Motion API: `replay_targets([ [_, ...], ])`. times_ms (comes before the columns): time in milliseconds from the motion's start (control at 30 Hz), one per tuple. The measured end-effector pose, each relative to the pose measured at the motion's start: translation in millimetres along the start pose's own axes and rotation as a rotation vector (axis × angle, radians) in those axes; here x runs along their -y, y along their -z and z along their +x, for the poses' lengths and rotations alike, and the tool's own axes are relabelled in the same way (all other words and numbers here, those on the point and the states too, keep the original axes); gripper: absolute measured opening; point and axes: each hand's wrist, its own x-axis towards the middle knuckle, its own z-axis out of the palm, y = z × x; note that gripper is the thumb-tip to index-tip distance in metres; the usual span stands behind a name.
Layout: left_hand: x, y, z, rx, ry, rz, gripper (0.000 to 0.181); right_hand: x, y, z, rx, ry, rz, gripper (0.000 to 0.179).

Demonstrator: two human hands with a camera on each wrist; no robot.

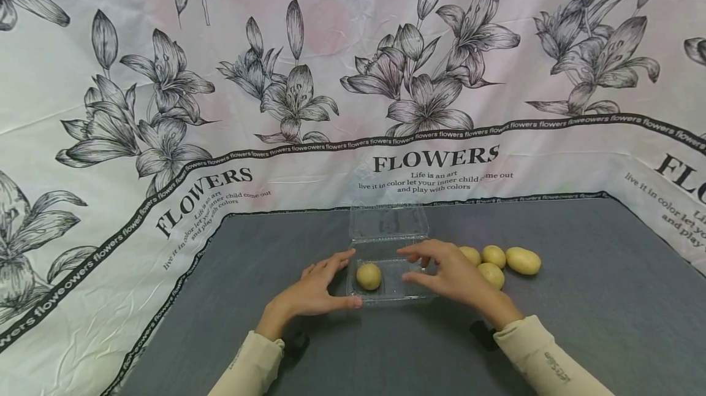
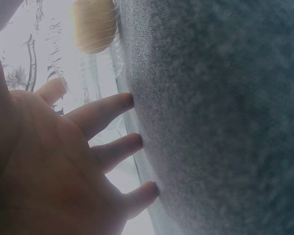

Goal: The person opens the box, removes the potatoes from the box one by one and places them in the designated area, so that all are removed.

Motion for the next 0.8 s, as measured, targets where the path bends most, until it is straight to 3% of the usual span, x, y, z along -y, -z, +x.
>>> replay_targets([
  [233,-0.4,0.5,0.6,-0.004,-0.002,0.002,0.099,2.8,-5.5,5.3,0.006,0.027,-0.001,0.042],
  [800,-0.3,-0.5,0.6,-0.006,-0.001,0.019,0.1,4.7,-17.6,12.3,0.088,0.009,0.056,0.043],
])
